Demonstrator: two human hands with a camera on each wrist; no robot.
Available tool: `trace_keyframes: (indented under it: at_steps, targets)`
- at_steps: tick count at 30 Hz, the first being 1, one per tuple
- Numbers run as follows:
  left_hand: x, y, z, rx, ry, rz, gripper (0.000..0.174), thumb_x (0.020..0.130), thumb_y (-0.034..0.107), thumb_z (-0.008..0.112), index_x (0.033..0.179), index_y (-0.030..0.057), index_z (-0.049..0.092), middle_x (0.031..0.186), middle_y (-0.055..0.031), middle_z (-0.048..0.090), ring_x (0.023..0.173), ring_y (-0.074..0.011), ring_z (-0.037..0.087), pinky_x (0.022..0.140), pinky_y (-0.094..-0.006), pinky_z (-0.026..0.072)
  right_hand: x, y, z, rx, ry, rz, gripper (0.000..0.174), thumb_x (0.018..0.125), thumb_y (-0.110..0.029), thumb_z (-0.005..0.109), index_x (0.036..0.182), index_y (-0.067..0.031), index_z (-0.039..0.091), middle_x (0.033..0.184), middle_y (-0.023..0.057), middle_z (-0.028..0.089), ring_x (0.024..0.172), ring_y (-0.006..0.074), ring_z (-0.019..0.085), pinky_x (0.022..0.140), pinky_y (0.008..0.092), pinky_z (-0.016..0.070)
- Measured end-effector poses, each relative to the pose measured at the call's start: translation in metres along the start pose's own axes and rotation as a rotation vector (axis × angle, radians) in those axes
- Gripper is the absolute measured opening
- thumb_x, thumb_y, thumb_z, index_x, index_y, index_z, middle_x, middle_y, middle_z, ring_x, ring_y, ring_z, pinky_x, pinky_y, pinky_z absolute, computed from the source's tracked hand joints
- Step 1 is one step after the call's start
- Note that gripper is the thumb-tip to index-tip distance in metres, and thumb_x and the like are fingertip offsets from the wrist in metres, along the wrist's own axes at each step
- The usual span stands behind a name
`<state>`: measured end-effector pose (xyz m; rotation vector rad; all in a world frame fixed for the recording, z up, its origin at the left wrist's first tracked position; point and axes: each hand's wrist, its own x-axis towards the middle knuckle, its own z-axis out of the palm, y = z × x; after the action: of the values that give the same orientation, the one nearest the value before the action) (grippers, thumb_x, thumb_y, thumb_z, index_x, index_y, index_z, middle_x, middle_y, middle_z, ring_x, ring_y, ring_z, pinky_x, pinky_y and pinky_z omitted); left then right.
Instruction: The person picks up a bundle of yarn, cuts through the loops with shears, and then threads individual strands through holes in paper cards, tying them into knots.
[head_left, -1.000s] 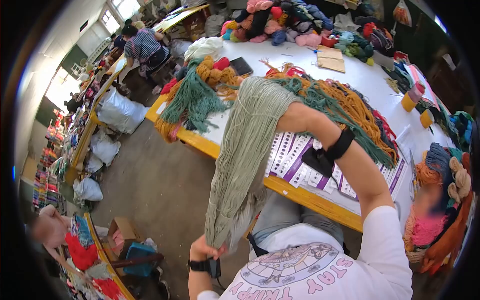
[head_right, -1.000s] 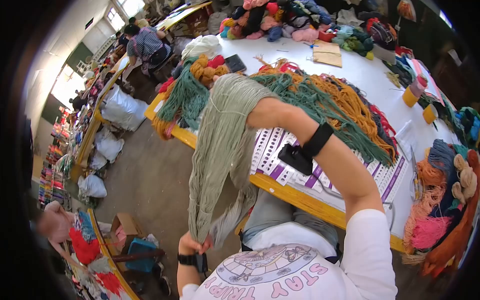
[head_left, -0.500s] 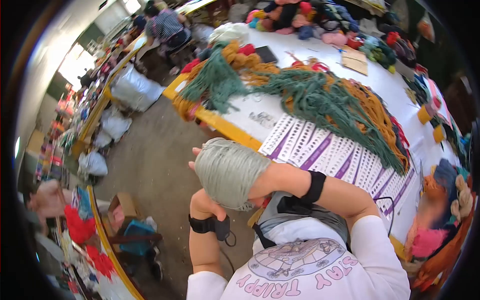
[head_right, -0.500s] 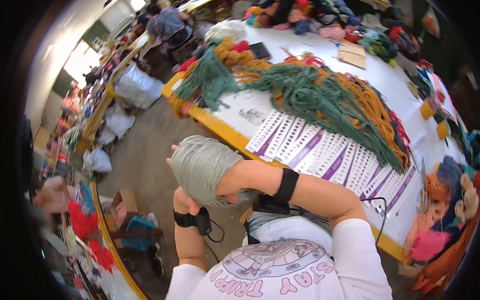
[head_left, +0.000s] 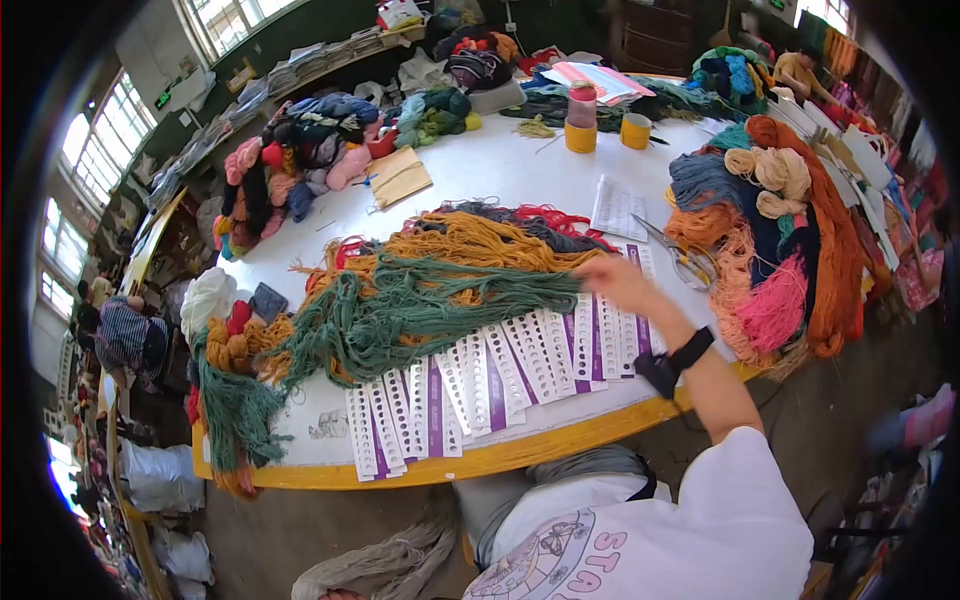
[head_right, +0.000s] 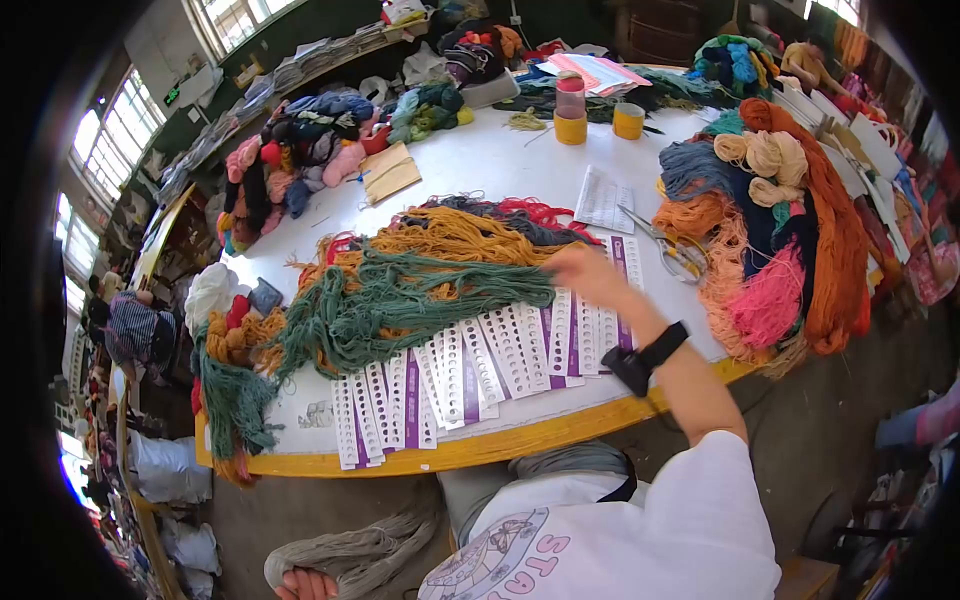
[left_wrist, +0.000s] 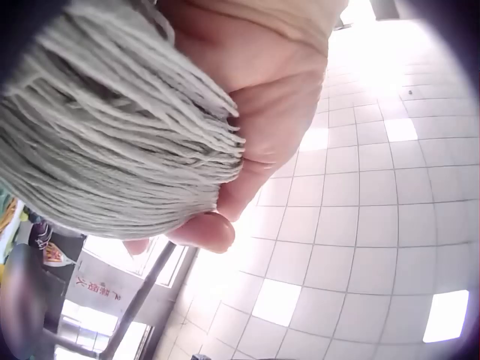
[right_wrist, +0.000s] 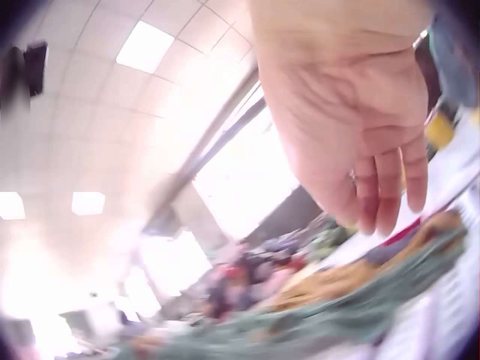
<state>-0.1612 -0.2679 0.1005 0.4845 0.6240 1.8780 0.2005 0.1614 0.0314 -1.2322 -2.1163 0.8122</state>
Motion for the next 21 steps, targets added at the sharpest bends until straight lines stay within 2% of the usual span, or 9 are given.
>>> trace_keyframes:
  at_steps: [2,5,6,9,10,11,14,17,21]
  targets:
    - [0.005,0.001,-0.011,0.025,0.101,-0.012,0.028,0.092,0.034,0.041,0.094,0.0072,0.048,0.062,0.0028,0.038,0.055,-0.0106,0.036,0.063,-0.0299,0.0338,-0.013,0.112,-0.038,-0.479,0.437,0.218,0.030,0.072,0.000,0.052,0.100,-0.0053,0.061,0.096,0.0170,0.059,0.092,0.0329,0.056,0.079,0.0382,0.0448]
    - [0.021,-0.003,-0.023,-0.083,0.337,-0.234,0.027,0.092,0.032,0.042,0.097,0.0063,0.050,0.064,0.0025,0.041,0.058,-0.0110,0.039,0.061,-0.0281,0.0352,-0.036,0.135,-0.085,-0.773,0.242,0.586,0.036,0.077,-0.008,0.053,0.113,-0.0067,0.052,0.104,0.0160,0.056,0.096,0.0326,0.055,0.080,0.0400,0.0444]
    - [0.025,-0.007,-0.036,-0.022,0.449,-0.266,0.026,0.092,0.029,0.043,0.097,0.0050,0.050,0.065,0.0002,0.044,0.058,-0.0123,0.042,0.058,-0.0272,0.0366,-0.035,0.140,-0.088,-0.785,0.211,0.584,0.038,0.078,-0.010,0.053,0.116,-0.0069,0.050,0.105,0.0165,0.056,0.095,0.0330,0.055,0.080,0.0402,0.0446]
    - [0.030,-0.019,-0.084,-0.064,0.376,-0.307,0.027,0.091,0.029,0.045,0.100,0.0034,0.052,0.073,-0.0039,0.053,0.064,-0.0143,0.049,0.061,-0.0283,0.0414,-0.041,0.151,-0.092,-0.836,0.145,0.605,0.044,0.078,-0.015,0.054,0.121,-0.0075,0.044,0.106,0.0184,0.055,0.093,0.0339,0.056,0.079,0.0408,0.0451]
    - [0.030,-0.025,-0.079,0.355,0.630,-0.214,0.032,0.090,0.030,0.048,0.102,0.0016,0.054,0.084,-0.0085,0.058,0.072,-0.0171,0.054,0.065,-0.0311,0.0448,-0.039,0.149,-0.091,-0.864,0.145,0.622,0.046,0.078,-0.017,0.055,0.121,-0.0077,0.043,0.105,0.0193,0.055,0.093,0.0338,0.056,0.078,0.0410,0.0453]
    - [0.029,-0.025,-0.093,0.333,0.622,-0.260,0.033,0.089,0.031,0.049,0.103,0.0011,0.054,0.087,-0.0093,0.059,0.074,-0.0179,0.054,0.067,-0.0314,0.0451,-0.037,0.147,-0.090,-0.891,0.145,0.637,0.048,0.077,-0.018,0.056,0.122,-0.0079,0.043,0.105,0.0201,0.055,0.092,0.0338,0.057,0.078,0.0412,0.0455]
    - [0.025,-0.025,-0.124,0.417,0.679,-0.327,0.038,0.087,0.034,0.052,0.104,-0.0001,0.055,0.089,-0.0105,0.060,0.077,-0.0195,0.055,0.069,-0.0318,0.0458,-0.038,0.140,-0.088,-0.839,0.227,0.630,0.054,0.075,-0.022,0.059,0.124,-0.0096,0.041,0.100,0.0207,0.057,0.092,0.0347,0.057,0.075,0.0416,0.0461]
    - [0.022,-0.025,-0.133,0.339,0.672,-0.397,0.039,0.087,0.034,0.052,0.104,-0.0002,0.055,0.091,-0.0103,0.060,0.077,-0.0196,0.055,0.068,-0.0316,0.0459,-0.052,0.169,-0.086,-0.706,0.385,0.504,0.061,0.073,-0.025,0.062,0.127,-0.0111,0.040,0.089,0.0191,0.058,0.080,0.0313,0.059,0.070,0.0391,0.0469]
    - [0.036,-0.033,-0.101,0.533,0.794,-0.398,0.042,0.087,0.035,0.051,0.109,-0.0008,0.053,0.093,-0.0092,0.059,0.081,-0.0213,0.055,0.072,-0.0340,0.0473,-0.072,0.096,-0.095,-0.177,0.312,0.580,0.066,0.071,-0.022,0.062,0.131,-0.0080,0.036,0.083,0.0157,0.058,0.072,0.0241,0.060,0.063,0.0329,0.0491]
